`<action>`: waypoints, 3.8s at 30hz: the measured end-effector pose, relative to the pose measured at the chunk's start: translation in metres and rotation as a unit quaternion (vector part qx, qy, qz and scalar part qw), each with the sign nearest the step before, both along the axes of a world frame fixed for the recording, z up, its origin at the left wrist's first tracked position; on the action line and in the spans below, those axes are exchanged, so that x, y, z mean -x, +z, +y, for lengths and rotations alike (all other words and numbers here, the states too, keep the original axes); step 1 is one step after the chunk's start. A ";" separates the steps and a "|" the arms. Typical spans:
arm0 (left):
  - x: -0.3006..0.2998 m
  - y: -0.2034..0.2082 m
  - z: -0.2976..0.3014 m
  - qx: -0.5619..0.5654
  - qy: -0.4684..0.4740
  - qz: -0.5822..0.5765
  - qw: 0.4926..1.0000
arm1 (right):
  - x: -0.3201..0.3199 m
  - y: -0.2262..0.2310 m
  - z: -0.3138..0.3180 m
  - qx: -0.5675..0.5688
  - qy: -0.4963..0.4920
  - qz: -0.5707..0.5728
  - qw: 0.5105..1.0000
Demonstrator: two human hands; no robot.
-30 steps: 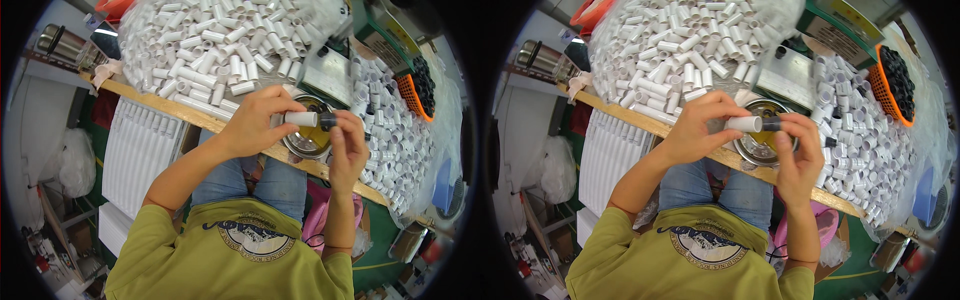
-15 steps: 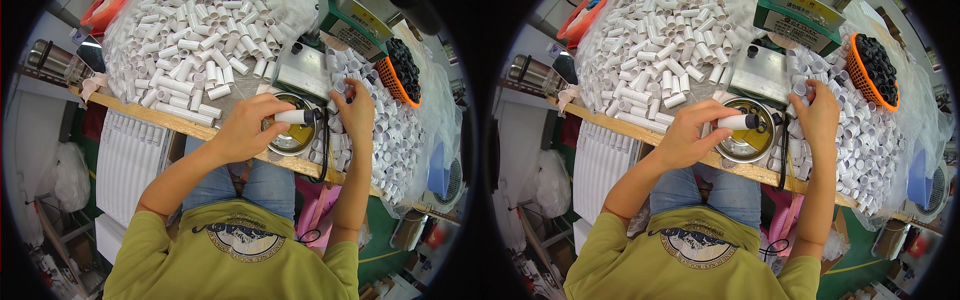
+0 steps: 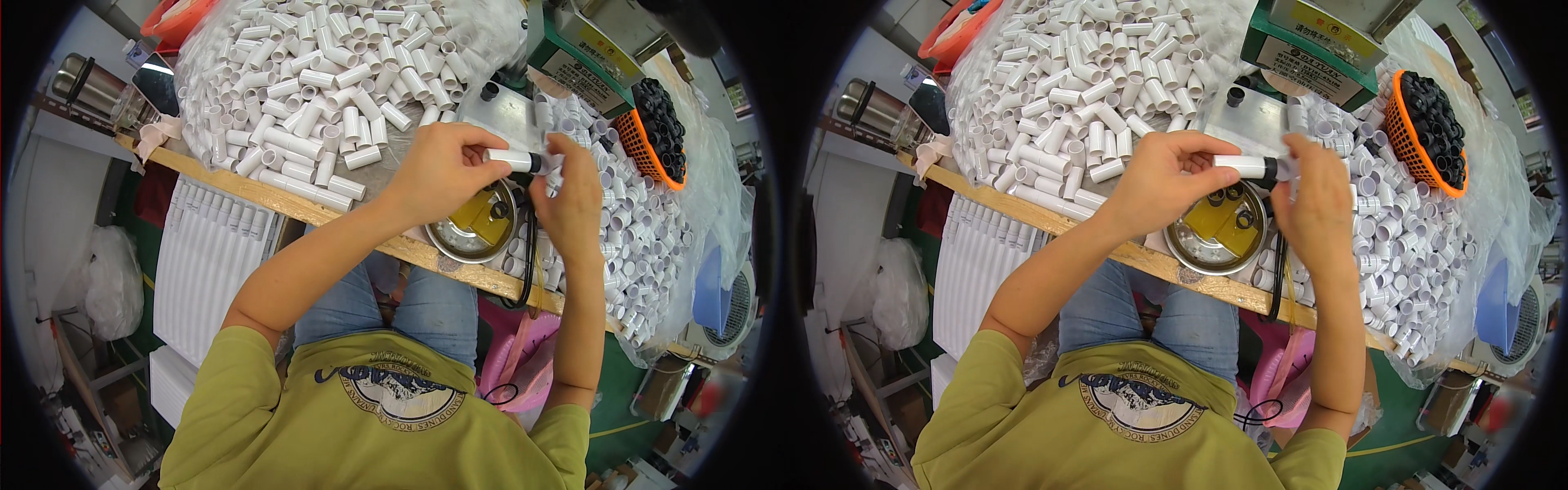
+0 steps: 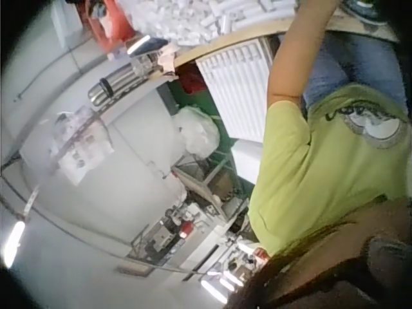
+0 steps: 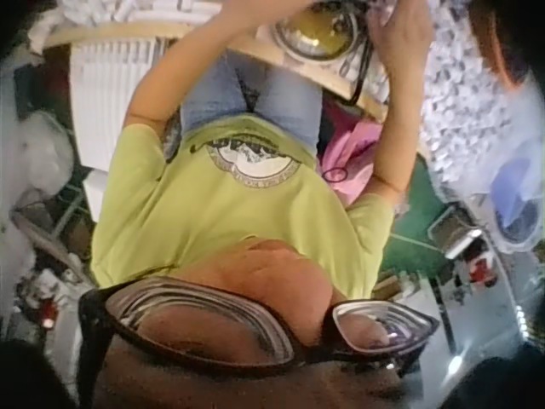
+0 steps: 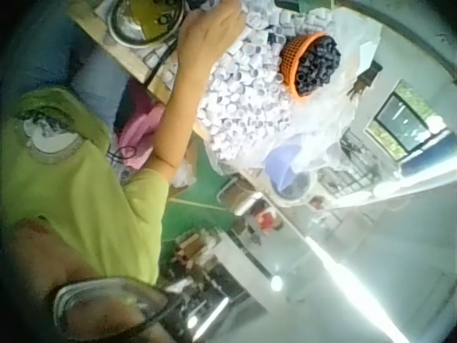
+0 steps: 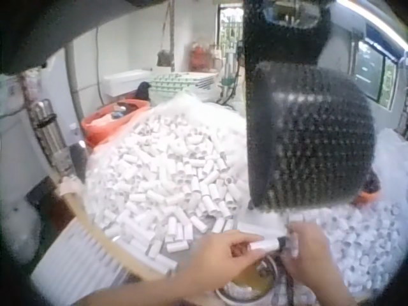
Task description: The recorder is assembling small plastic tubes, likely for lip balm, by dipping components into a yellow lubricant or adhesive and fitting them together.
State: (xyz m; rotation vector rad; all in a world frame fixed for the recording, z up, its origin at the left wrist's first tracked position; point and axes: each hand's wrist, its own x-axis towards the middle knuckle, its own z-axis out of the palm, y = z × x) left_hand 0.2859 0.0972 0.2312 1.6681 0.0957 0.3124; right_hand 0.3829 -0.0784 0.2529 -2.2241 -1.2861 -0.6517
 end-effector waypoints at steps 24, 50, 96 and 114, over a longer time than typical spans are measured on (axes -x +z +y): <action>-0.075 -0.025 0.052 -0.286 0.149 -0.062 0.945 | -0.017 -0.015 0.007 0.027 -0.091 0.226 0.969; -0.129 -0.021 0.052 -0.383 0.084 -0.106 0.914 | -0.035 0.002 0.011 -0.136 -0.034 0.471 0.871; 0.060 -0.027 0.044 -0.093 0.067 0.003 0.993 | 0.068 -0.026 -0.012 -0.063 0.051 0.287 0.955; 0.072 -0.032 0.003 0.191 0.041 -0.045 0.980 | 0.085 -0.036 0.000 -0.224 0.064 0.419 0.878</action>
